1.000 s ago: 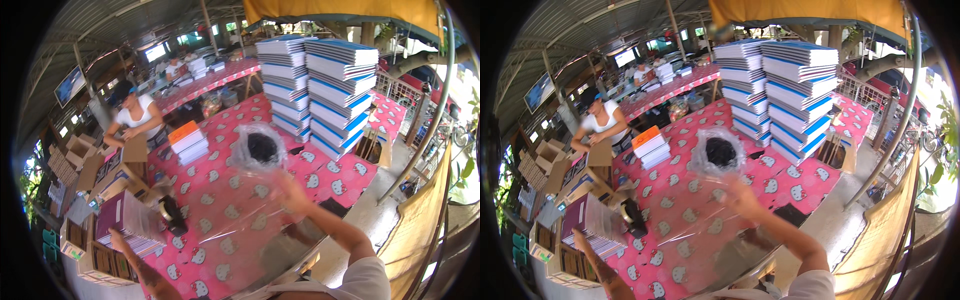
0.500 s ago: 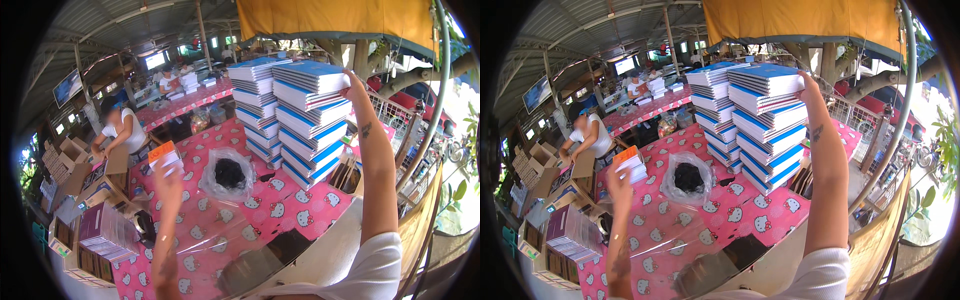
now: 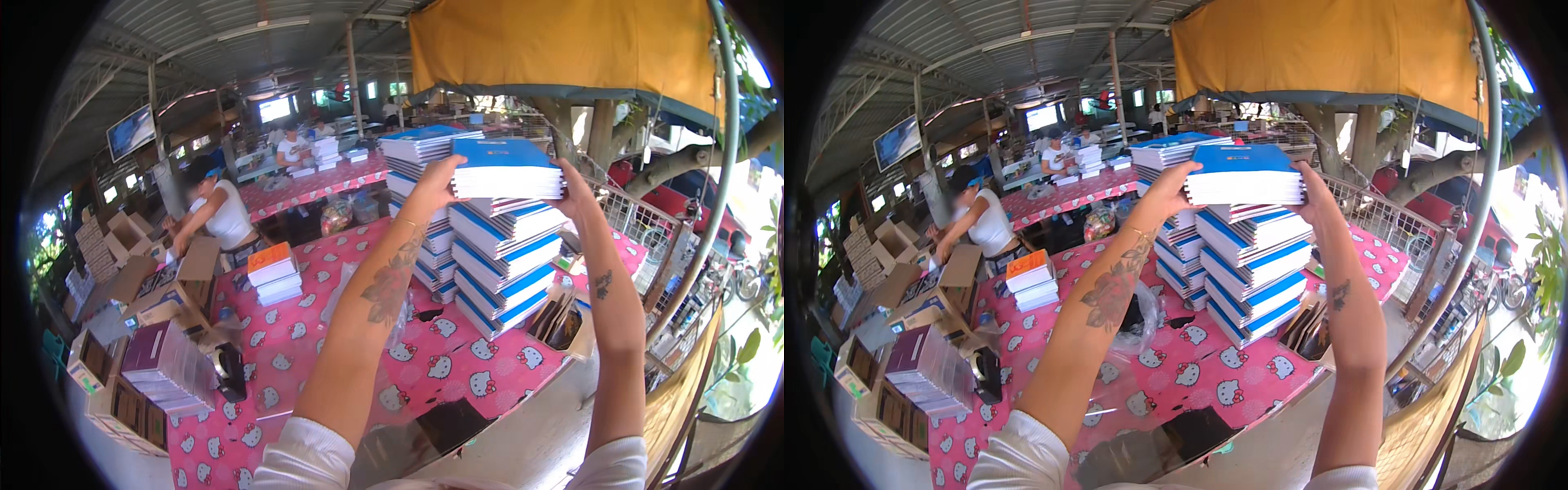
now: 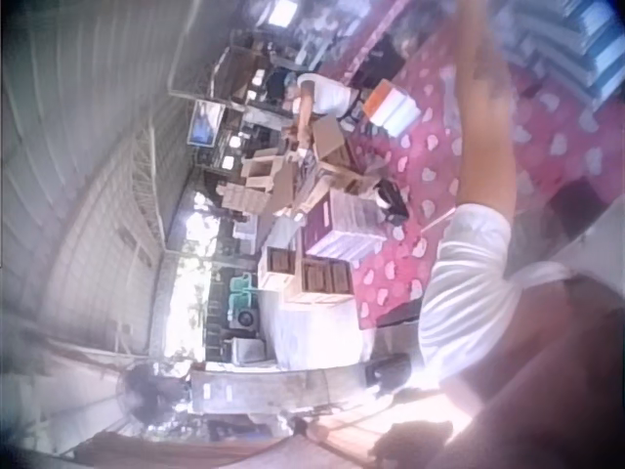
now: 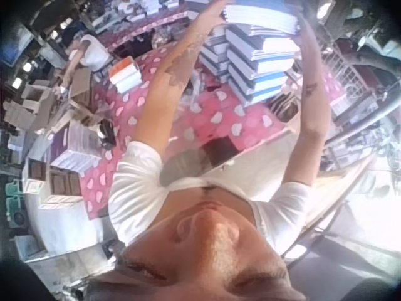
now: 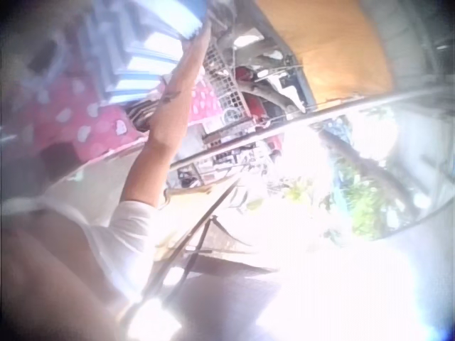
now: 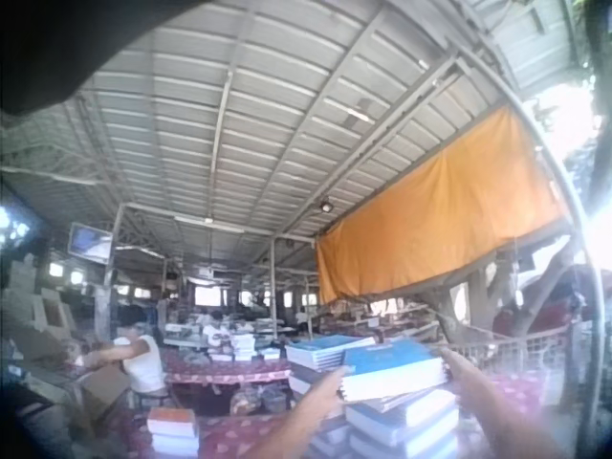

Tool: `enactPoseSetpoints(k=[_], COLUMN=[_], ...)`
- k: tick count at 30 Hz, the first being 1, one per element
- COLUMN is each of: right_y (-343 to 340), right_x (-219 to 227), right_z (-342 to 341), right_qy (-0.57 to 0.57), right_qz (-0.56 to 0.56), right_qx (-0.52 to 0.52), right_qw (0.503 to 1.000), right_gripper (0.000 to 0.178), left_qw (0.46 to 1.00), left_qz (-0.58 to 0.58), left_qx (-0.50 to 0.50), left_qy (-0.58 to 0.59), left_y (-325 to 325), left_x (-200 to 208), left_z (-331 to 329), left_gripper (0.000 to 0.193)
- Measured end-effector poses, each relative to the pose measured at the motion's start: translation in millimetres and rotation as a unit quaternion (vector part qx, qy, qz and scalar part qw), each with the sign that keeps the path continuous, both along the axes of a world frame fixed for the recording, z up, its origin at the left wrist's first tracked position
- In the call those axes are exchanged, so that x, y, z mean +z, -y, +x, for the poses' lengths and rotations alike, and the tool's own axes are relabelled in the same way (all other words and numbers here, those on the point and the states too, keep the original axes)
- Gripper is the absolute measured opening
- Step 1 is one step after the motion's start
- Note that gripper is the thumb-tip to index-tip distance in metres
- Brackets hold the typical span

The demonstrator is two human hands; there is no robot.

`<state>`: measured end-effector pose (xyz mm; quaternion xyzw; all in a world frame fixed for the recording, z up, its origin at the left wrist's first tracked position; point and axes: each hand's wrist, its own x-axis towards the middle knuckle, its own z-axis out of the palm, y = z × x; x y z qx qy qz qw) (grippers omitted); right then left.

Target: The person places notebooks into plastic sleeves by hand, folds the sleeve flaps, and stacks the sleeved notebooks onto the table.

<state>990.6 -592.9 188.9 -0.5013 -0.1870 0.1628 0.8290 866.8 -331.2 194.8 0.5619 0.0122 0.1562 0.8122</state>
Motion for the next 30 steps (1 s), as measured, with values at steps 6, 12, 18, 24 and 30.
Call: enactPoseSetpoints(k=[6,12,18,24,30], right_y=[12.3,-3.4,-81.0,-109.5,-116.7], right_x=[-68.7,-222.3,-396.8,-467.5,-365.7], right_z=[-80.1,-241.0,-385.1,-443.7,-485.5], right_qy=[0.112,0.154,0.074,0.079,0.217], right_qz=[0.072,-0.148,-0.124,-0.175,-0.073], right_qx=[0.077,0.189,0.405,0.447,0.286], right_qw=[0.988,0.958,0.903,0.874,0.931], right_gripper=[0.060,0.091,0.103,0.103,0.110], left_qw=[0.988,0.941,0.930,0.872,0.938], left_qz=[0.109,0.296,0.136,0.129,0.079], left_qx=[0.061,0.089,0.229,0.148,0.314], left_qy=[0.089,-0.134,-0.253,-0.449,-0.124], left_y=[-13.9,-3.6,2.8,-22.4,-13.9], left_x=[-65.7,-161.1,-344.7,-425.0,-400.1], left_z=[-106.1,-341.5,-552.6,-616.0,-616.6], left_gripper=[0.098,0.068,0.055,0.061,0.081])
